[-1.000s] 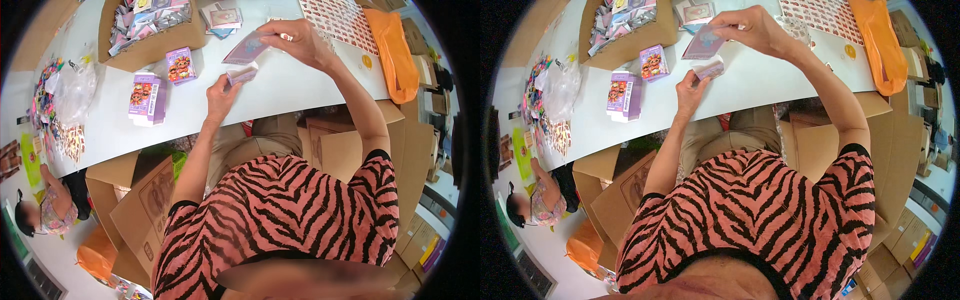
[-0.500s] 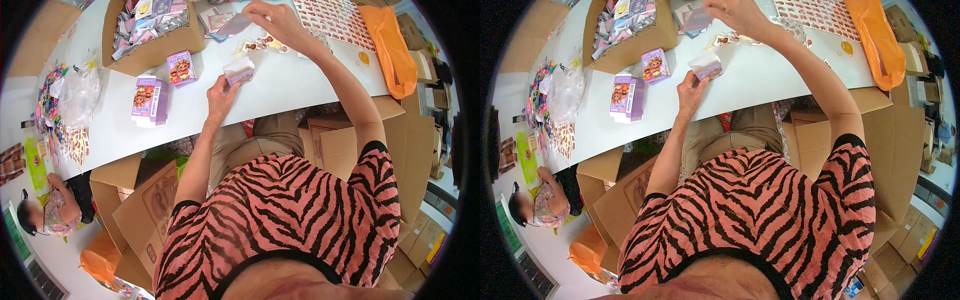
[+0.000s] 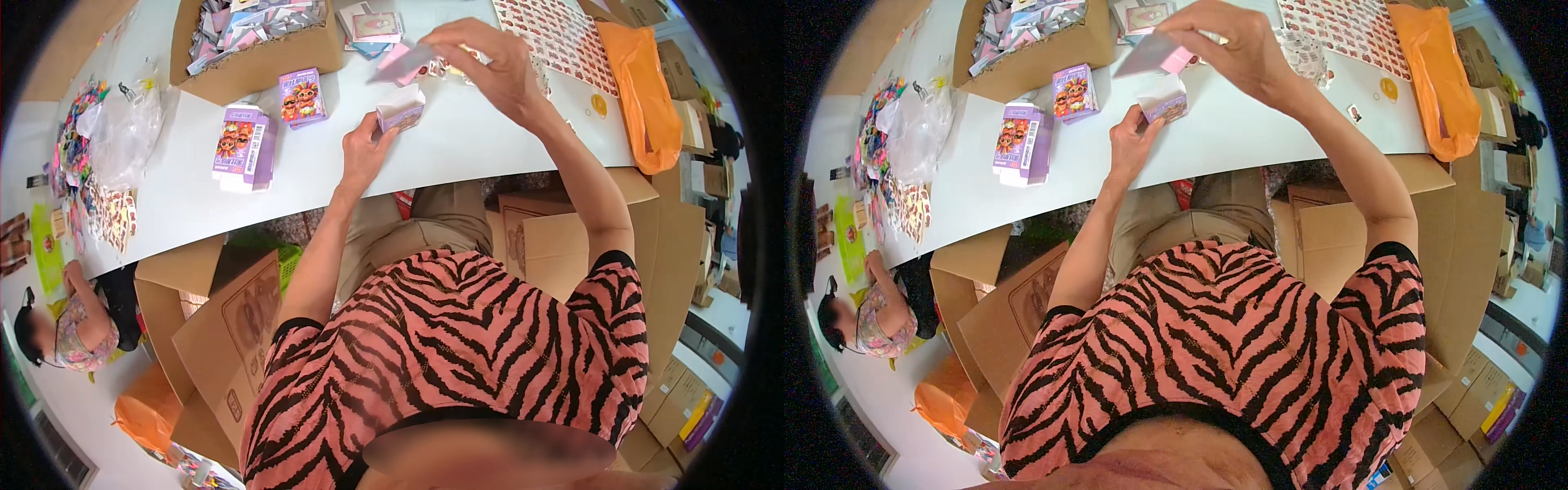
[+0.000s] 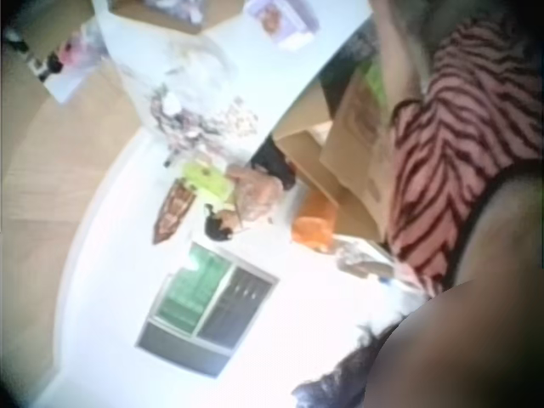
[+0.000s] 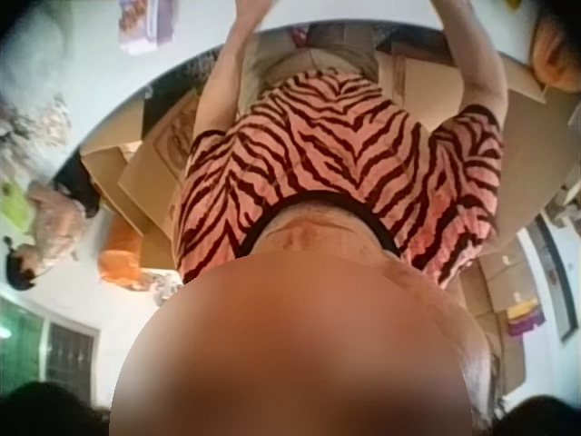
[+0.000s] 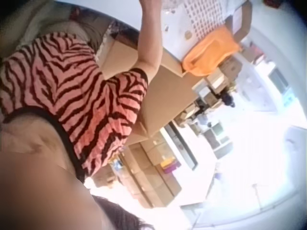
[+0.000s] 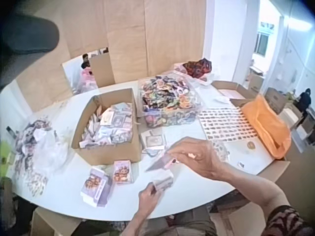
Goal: Applying stickers and labels to small purple product boxes and organizing them into a large shipping carton.
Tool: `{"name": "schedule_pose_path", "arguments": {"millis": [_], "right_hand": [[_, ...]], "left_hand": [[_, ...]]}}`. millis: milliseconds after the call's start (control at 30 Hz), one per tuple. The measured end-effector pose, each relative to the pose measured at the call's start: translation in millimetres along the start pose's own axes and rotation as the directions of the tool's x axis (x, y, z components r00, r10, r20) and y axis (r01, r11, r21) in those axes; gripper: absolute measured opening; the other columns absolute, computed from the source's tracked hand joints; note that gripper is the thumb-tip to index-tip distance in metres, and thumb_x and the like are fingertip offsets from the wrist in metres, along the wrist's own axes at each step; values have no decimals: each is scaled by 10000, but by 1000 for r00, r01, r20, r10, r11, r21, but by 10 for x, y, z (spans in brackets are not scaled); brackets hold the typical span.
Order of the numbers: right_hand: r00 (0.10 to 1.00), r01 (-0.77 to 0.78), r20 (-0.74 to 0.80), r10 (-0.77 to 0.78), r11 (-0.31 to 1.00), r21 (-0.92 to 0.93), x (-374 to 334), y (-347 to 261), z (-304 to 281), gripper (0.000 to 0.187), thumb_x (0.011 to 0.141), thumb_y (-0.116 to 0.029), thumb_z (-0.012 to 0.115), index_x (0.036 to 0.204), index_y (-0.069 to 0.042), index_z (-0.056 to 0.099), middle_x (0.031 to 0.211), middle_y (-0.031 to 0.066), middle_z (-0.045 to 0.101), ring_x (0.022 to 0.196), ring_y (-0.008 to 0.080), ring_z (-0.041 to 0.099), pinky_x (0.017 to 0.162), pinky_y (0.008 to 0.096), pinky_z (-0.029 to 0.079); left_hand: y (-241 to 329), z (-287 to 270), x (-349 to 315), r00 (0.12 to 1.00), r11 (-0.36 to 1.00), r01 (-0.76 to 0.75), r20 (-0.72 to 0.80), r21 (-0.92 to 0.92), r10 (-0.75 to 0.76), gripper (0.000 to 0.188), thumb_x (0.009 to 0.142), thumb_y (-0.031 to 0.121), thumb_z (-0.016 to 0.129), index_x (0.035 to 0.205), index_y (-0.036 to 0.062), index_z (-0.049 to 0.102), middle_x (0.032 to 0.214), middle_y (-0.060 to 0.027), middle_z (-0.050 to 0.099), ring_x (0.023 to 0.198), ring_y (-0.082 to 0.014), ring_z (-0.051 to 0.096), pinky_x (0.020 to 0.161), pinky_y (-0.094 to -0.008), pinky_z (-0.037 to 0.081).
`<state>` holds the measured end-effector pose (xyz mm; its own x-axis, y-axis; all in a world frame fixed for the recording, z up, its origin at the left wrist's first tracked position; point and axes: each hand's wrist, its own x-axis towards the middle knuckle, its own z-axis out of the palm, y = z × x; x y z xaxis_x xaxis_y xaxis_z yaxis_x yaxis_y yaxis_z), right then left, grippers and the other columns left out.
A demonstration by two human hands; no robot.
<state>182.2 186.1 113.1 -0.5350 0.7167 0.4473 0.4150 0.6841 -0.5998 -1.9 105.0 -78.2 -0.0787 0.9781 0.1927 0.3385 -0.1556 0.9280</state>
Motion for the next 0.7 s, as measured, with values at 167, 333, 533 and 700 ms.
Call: {"name": "schedule_pose_path", "arguments": {"millis": [167, 333, 533, 700], "right_hand": [[964, 265, 35, -263, 960, -87, -138, 192, 174, 150, 823, -13, 640, 968, -22, 678, 906, 82, 675, 810, 213, 636, 710, 303, 522], [934, 356, 100, -342, 900, -252, -231, 232, 311, 172, 768, -3, 659, 935, -35, 678, 873, 65, 671, 825, 224, 641, 691, 328, 527], [926, 374, 89, -368, 856, -357, -339, 346, 497, 158, 745, -19, 665, 899, -53, 677, 850, 44, 666, 811, 208, 631, 682, 324, 523], [909, 378, -19, -416, 845, -378, -342, 381, 624, 207, 664, -51, 671, 866, -94, 684, 843, 4, 624, 766, 178, 587, 646, 290, 491]], "left_hand": [[30, -1, 24, 1000, 1000, -19, 1, 13, 19, 279, 799, 122, 701, 1025, -7, 600, 859, -166, 687, 777, -271, 687, 705, -350, 530], [44, -17, 20, 999, 999, 31, 21, 27, -31, 275, 812, 105, 689, 1048, -17, 617, 899, -118, 706, 798, -153, 666, 735, -292, 519], [52, 2, 19, 1000, 999, -26, -6, 38, 27, 261, 790, 111, 710, 1007, 7, 611, 835, -150, 688, 749, -248, 683, 695, -336, 527], [32, 24, 8, 1000, 1000, 6, -13, 2, -6, 253, 789, 108, 712, 999, 8, 612, 831, -146, 686, 726, -242, 674, 682, -333, 522]]}}
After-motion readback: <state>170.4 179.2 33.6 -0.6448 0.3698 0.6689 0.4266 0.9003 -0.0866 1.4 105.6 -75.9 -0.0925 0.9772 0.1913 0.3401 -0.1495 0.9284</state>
